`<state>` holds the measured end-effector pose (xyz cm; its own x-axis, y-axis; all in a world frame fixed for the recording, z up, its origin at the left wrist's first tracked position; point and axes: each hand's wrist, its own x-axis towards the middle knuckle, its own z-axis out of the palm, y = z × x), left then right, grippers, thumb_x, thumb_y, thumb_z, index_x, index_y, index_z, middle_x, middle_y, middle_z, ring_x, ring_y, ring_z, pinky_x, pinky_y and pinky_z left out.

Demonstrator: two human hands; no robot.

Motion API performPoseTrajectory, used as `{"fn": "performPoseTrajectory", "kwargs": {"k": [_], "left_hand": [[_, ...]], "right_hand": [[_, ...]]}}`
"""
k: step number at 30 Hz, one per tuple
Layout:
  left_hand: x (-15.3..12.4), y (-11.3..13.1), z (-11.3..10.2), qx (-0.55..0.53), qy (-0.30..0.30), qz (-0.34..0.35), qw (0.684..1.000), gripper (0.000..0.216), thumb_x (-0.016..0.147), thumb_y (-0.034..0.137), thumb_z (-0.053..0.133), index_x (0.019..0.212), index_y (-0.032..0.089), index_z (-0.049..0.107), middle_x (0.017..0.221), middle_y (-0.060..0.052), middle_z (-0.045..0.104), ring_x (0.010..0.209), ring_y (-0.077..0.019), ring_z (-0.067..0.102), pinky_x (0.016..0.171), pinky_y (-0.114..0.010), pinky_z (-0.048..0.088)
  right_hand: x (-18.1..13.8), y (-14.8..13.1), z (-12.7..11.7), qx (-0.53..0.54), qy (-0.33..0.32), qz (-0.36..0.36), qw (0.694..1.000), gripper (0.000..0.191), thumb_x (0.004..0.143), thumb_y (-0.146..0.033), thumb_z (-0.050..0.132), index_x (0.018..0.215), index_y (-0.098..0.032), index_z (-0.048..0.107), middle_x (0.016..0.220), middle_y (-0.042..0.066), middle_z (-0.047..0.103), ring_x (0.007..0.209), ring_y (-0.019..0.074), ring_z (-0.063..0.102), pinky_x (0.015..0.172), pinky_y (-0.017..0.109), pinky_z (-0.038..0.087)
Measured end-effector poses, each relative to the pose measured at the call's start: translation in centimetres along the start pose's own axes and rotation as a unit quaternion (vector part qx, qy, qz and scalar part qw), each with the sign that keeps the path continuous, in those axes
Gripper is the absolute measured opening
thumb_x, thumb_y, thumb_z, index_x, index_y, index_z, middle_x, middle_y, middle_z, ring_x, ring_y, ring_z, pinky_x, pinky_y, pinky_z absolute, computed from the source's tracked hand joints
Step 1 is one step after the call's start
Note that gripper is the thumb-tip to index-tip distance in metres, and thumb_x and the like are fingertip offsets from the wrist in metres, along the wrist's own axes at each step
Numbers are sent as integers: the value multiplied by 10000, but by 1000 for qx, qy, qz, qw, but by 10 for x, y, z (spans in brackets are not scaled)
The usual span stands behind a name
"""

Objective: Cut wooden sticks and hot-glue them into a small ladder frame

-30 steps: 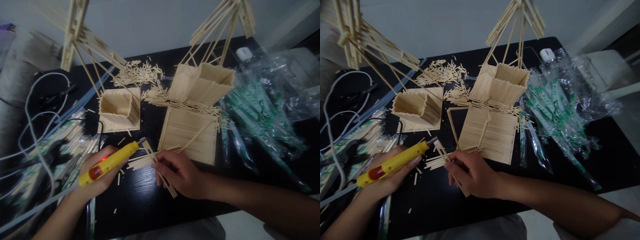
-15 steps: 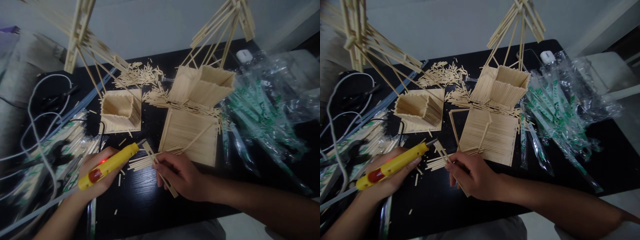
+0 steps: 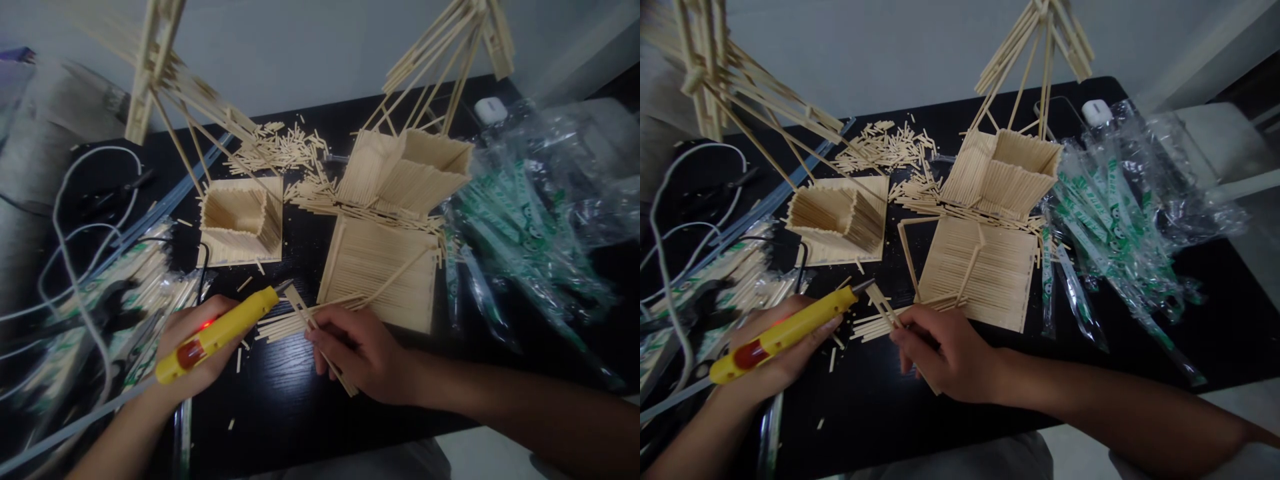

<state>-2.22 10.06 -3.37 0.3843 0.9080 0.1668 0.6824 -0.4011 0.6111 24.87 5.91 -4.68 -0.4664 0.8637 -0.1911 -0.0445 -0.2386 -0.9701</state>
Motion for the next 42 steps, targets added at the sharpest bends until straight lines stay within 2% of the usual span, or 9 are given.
{"fn": "performPoseTrajectory", "kwargs": {"k": [6, 11, 17, 23, 29, 37, 42], "left_hand": [[1, 0, 0, -18, -6, 20, 1000, 75, 919, 299, 704, 874, 264, 655, 558, 76, 618, 388, -89, 540, 389, -216, 406], [-2, -2, -1, -32, -58, 22, 998, 22, 924, 274, 672, 903, 274, 678, 583, 62, 642, 412, -96, 562, 408, -233, 413], [1, -1, -4, -1, -7, 0, 1000, 160, 935, 350, 701, 826, 263, 623, 516, 85, 579, 357, -82, 503, 339, -216, 345], [6, 2, -5, 9, -7, 23, 1000, 180, 936, 337, 709, 812, 241, 620, 517, 86, 592, 362, -79, 528, 337, -195, 346], [4, 2, -3, -32, -14, 29, 999, 82, 906, 289, 712, 849, 256, 662, 536, 90, 597, 359, -68, 491, 351, -200, 337], [8, 2, -6, 51, 27, 5, 998, 238, 923, 387, 695, 752, 242, 616, 480, 96, 550, 333, -75, 491, 319, -200, 283], [7, 2, -6, 12, 24, 38, 999, 183, 923, 346, 703, 793, 240, 631, 532, 92, 606, 362, -70, 521, 346, -184, 330]], "right_hand": [[-1, 3, 1, -15, 17, -15, 1000, 268, 1079, -388, 529, 906, -193, 591, 683, -19, 639, 529, 89, 578, 510, 185, 477], [-1, 3, 1, -8, 16, -13, 1000, 268, 1079, -376, 533, 900, -186, 597, 686, -16, 643, 533, 89, 581, 513, 188, 480], [-1, 1, 0, -14, 11, -15, 1000, 278, 1085, -362, 523, 885, -185, 598, 692, -15, 643, 541, 87, 577, 526, 191, 477], [0, 2, 0, -16, 3, -17, 1000, 281, 1087, -355, 518, 884, -179, 597, 692, -9, 644, 544, 89, 578, 536, 195, 475], [0, 3, -1, -7, 1, -18, 1000, 270, 1088, -347, 517, 902, -170, 601, 692, -12, 643, 546, 87, 583, 547, 195, 476], [0, 2, -2, -24, -5, -44, 999, 278, 1094, -334, 510, 884, -173, 594, 693, -4, 650, 563, 89, 587, 553, 193, 467], [0, 1, -1, -17, -4, -35, 999, 282, 1093, -335, 507, 875, -175, 587, 687, -7, 642, 561, 92, 582, 555, 201, 463]]}}
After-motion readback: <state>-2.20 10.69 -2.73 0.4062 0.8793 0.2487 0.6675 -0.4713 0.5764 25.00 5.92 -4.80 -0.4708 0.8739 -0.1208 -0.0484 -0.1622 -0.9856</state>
